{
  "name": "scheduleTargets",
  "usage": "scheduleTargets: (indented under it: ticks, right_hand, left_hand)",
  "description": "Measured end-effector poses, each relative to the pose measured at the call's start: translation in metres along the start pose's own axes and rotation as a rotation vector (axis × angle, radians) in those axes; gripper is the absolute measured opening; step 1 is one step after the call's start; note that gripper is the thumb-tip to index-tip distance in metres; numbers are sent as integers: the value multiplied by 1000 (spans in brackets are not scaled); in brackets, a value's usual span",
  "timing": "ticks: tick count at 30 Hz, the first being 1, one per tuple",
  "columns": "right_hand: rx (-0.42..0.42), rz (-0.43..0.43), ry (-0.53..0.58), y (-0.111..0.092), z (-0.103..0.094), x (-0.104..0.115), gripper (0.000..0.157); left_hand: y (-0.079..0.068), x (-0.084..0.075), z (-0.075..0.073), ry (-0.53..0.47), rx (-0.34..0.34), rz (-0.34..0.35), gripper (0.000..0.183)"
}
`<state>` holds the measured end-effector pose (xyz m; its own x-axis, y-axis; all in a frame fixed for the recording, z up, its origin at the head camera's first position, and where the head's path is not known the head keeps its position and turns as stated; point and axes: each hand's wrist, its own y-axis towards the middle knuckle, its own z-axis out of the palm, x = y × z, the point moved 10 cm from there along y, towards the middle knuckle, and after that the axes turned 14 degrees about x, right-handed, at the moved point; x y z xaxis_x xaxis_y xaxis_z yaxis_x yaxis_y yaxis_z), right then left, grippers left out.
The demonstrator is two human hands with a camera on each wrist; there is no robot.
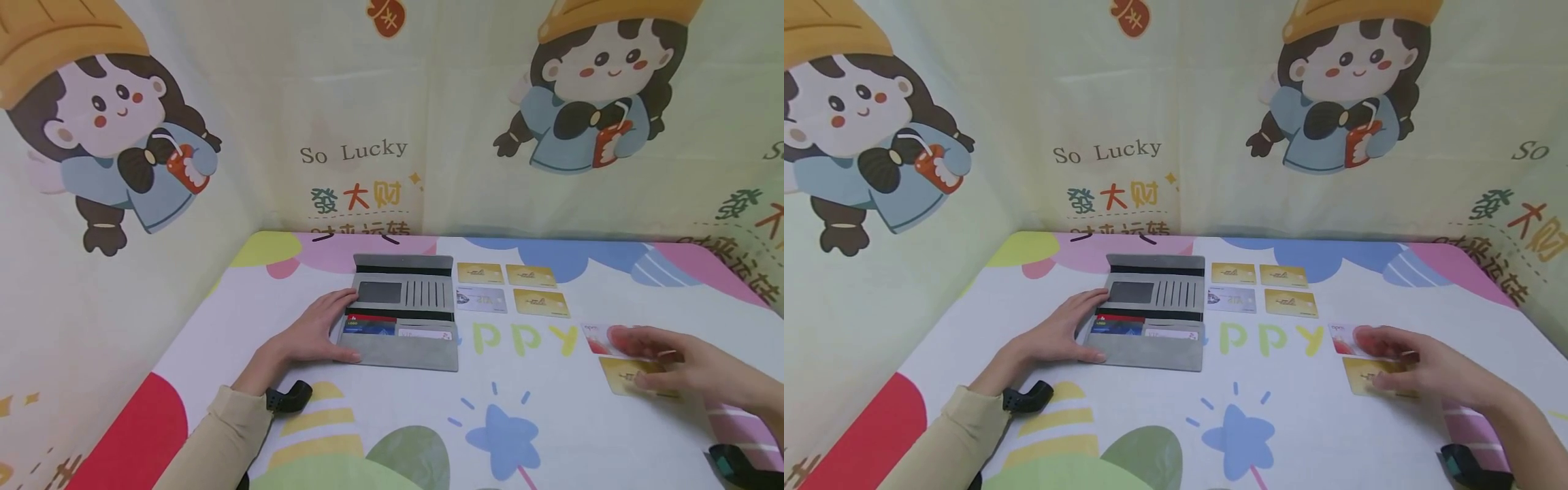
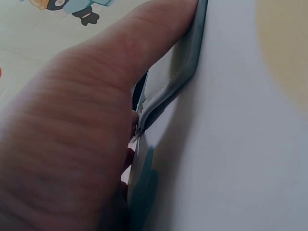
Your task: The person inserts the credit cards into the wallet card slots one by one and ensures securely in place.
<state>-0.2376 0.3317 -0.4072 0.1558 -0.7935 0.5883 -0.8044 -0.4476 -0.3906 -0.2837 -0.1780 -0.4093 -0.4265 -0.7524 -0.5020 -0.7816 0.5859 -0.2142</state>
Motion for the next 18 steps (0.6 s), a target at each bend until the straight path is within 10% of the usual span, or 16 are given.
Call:
scheduleTargets:
  ticks: [18]
  right_hand:
    - [-186, -141, -179, -10, 4, 5, 64]
  left_hand:
    - [0, 1, 1, 1, -1, -4, 112]
